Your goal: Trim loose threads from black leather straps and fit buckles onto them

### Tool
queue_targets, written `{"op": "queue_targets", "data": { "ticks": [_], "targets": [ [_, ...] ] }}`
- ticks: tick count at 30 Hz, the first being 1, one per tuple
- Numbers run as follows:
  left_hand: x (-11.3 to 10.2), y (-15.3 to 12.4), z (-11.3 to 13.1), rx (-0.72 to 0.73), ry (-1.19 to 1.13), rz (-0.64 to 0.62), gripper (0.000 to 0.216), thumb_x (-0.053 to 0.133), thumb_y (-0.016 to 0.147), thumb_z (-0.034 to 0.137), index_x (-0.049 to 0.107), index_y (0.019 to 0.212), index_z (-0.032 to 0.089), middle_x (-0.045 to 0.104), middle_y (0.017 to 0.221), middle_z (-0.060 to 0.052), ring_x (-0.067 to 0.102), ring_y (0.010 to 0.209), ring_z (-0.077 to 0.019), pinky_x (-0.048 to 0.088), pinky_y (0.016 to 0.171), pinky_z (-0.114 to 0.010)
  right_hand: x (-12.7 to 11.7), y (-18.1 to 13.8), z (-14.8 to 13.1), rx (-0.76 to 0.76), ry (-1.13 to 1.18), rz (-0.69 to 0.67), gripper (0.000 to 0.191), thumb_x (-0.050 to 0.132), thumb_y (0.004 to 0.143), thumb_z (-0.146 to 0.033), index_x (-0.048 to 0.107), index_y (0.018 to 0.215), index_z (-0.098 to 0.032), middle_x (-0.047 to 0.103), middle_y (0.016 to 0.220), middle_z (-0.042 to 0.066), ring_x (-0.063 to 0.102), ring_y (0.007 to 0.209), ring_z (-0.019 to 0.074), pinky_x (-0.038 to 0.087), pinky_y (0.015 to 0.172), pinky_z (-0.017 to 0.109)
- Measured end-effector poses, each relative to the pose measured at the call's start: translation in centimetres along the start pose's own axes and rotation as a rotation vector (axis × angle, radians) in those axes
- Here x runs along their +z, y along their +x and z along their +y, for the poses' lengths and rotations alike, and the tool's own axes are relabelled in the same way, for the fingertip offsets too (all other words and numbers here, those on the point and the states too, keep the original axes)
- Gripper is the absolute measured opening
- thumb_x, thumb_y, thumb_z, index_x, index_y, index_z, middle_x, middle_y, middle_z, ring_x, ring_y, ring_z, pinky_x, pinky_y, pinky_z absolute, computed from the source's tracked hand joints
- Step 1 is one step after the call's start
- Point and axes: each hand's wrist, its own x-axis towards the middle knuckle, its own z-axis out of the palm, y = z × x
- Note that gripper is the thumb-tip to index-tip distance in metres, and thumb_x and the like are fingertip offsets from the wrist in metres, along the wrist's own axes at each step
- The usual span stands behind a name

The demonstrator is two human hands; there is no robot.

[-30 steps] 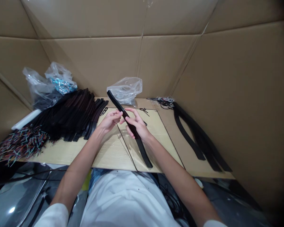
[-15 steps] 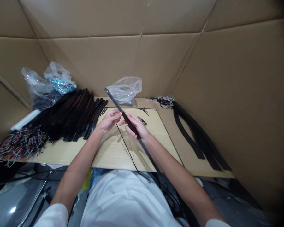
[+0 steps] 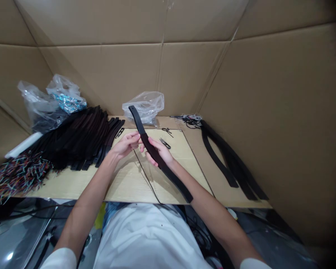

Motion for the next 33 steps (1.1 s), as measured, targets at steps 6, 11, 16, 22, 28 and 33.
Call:
{"op": "queue_targets", "data": {
  "ticks": [6,11,16,22,28,33],
  "targets": [
    [1.0,0.1,-0.1,0.008,-0.045,0.044,0.049,0.103,0.070,0.045,0.070,0.087,0.013,0.052,0.064,0.006,0.044,0.049,-0.0051,0.036,0.048,-0.020,0.9,0.0,0.5,-0.001,-0.043,0.044,0.048,0.063,0.102,-0.063,0.063,0.114,-0.016,0.079,0.080,0.004,0.047,0.030,0.0087,0.030,0.025,0.021],
    [1.1,0.7,-1.0,0.079,-0.095,0.161,0.053,0.105,0.067,0.043,0.060,0.074,0.016,0.041,0.056,0.010,0.033,0.046,-0.0031,0.026,0.045,-0.018,1.4,0.1,0.6,-0.137,-0.031,0.101,0.047,0.085,0.088,-0.056,0.057,0.103,-0.021,0.076,0.077,-0.003,0.042,0.029,0.0044,0.029,0.027,0.017],
    [1.0,0.7,-1.0,0.058,-0.115,0.090,0.044,0.101,0.074,0.039,0.066,0.080,0.014,0.042,0.058,0.009,0.031,0.047,-0.0032,0.025,0.046,-0.019,1.1,-0.1,-0.3,-0.126,0.017,0.029,0.040,0.075,0.095,-0.054,0.060,0.105,-0.018,0.078,0.082,0.001,0.041,0.028,0.0046,0.027,0.025,0.019],
    [1.2,0.2,-0.5,0.064,-0.111,0.080,0.048,0.103,0.071,0.040,0.078,0.101,0.011,0.069,0.077,-0.001,0.042,0.052,-0.0029,0.032,0.051,-0.019,0.9,-1.0,-1.1,-0.009,-0.031,0.032,0.053,0.064,0.099,-0.066,0.068,0.119,-0.017,0.064,0.055,-0.005,0.041,0.030,0.0100,0.028,0.026,0.020],
    [1.3,-0.1,0.2,0.083,-0.082,0.050,0.054,0.103,0.069,0.043,0.081,0.108,0.012,0.062,0.067,0.003,0.032,0.047,-0.0022,0.028,0.050,-0.021,0.8,-1.0,-0.9,0.033,-0.087,0.022,0.057,0.058,0.101,-0.071,0.070,0.099,-0.016,0.060,0.050,-0.001,0.043,0.031,0.0101,0.031,0.028,0.020],
    [1.3,-0.1,0.7,0.114,-0.024,0.119,0.048,0.105,0.066,0.041,0.077,0.091,0.010,0.042,0.057,0.009,0.025,0.047,-0.0019,0.014,0.048,-0.022,1.4,-0.7,-0.7,-0.101,-0.056,0.151,0.050,0.071,0.099,-0.057,0.054,0.133,-0.024,0.081,0.089,0.003,0.053,0.035,0.0104,0.036,0.028,0.020]
  ]
}}
